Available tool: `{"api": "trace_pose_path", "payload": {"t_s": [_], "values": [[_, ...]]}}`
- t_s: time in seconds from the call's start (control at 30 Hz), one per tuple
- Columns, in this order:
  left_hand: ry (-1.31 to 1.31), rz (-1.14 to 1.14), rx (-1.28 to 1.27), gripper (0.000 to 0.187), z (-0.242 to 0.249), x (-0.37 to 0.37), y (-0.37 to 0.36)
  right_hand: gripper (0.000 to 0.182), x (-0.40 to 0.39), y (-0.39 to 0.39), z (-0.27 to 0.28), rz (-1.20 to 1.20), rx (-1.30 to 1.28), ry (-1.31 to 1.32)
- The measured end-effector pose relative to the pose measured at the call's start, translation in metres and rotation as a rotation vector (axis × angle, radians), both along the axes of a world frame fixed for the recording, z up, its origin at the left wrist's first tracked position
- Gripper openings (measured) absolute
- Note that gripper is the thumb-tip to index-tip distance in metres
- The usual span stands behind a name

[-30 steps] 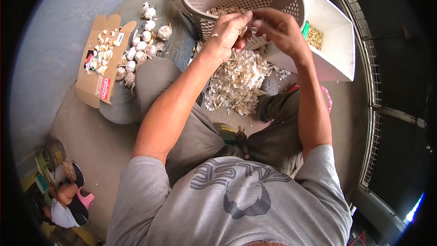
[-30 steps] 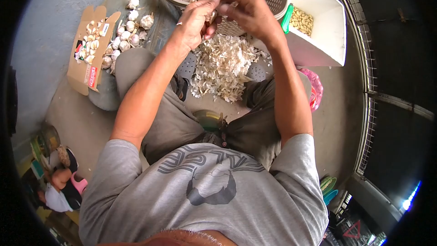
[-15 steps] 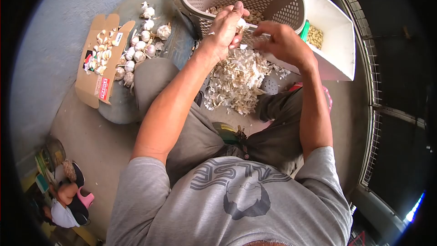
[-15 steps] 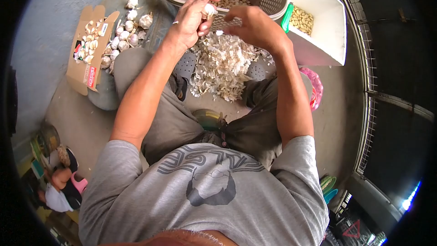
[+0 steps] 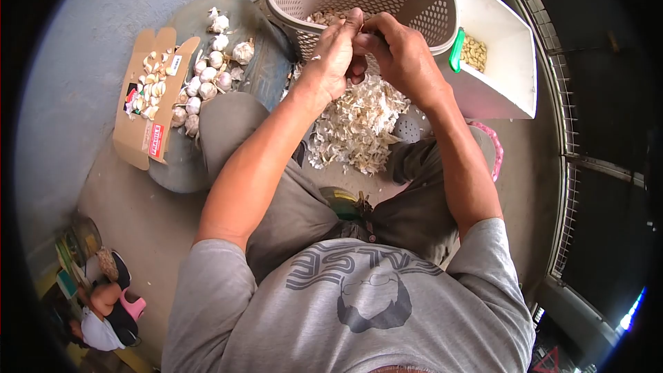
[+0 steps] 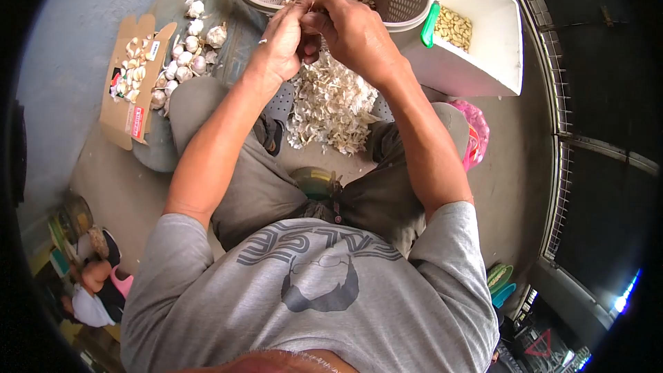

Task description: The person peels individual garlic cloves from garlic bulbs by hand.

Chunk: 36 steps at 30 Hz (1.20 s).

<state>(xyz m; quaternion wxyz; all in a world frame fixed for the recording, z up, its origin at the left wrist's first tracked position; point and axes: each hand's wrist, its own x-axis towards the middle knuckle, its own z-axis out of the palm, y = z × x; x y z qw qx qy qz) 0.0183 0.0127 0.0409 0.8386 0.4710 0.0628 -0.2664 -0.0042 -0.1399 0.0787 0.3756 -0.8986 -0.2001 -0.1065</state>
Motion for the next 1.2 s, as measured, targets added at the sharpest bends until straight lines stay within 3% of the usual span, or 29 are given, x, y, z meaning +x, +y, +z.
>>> {"api": "trace_pose_path", "payload": {"t_s": [0.2, 0.27, 0.37, 0.47, 0.53, 0.63, 0.77, 0.87, 0.97, 1.07, 1.13, 1.2], "values": [[0.166, 0.011, -0.191, 0.048, -0.014, -0.001, -0.001, 0.029, -0.002, 0.007, -0.009, 0.128, -0.197, -0.256], [0.180, 0.005, -0.140, 0.050, -0.009, 0.001, 0.003, 0.024, -0.001, 0.010, -0.009, 0.073, -0.142, -0.173], [0.079, 0.057, -0.094, 0.059, -0.010, -0.004, 0.002, 0.034, 0.000, 0.013, -0.009, -0.035, -0.105, -0.020], [0.103, 0.071, -0.075, 0.063, -0.004, -0.006, -0.002, 0.031, 0.001, 0.018, -0.006, -0.024, -0.041, 0.055], [0.144, 0.084, -0.061, 0.063, -0.003, -0.005, -0.002, 0.024, -0.001, 0.023, -0.007, -0.029, -0.143, -0.050], [0.037, 0.033, -0.079, 0.054, -0.006, -0.003, 0.010, 0.021, 0.001, 0.028, -0.011, -0.027, -0.111, -0.075], [-0.445, 0.351, 0.065, 0.039, -0.010, 0.001, -0.010, 0.019, 0.008, 0.031, -0.013, -0.040, 0.079, -0.109], [-0.523, 0.428, 0.363, 0.038, -0.005, 0.001, -0.008, 0.019, 0.009, 0.034, -0.014, -0.037, 0.161, -0.112], [-0.621, 0.495, 0.479, 0.040, -0.006, 0.004, -0.008, 0.010, 0.011, 0.034, -0.013, -0.054, 0.156, -0.141], [-0.453, 0.497, 0.310, 0.037, -0.019, 0.011, -0.010, 0.012, 0.017, 0.039, -0.011, -0.057, 0.145, -0.204], [-0.506, 0.584, 0.248, 0.035, -0.027, 0.012, -0.012, 0.014, 0.023, 0.039, -0.022, -0.072, 0.103, -0.173], [-0.162, 0.556, -0.015, 0.034, -0.036, 0.021, -0.012, 0.023, 0.046, 0.035, -0.057, -0.092, 0.249, -0.271]]}}
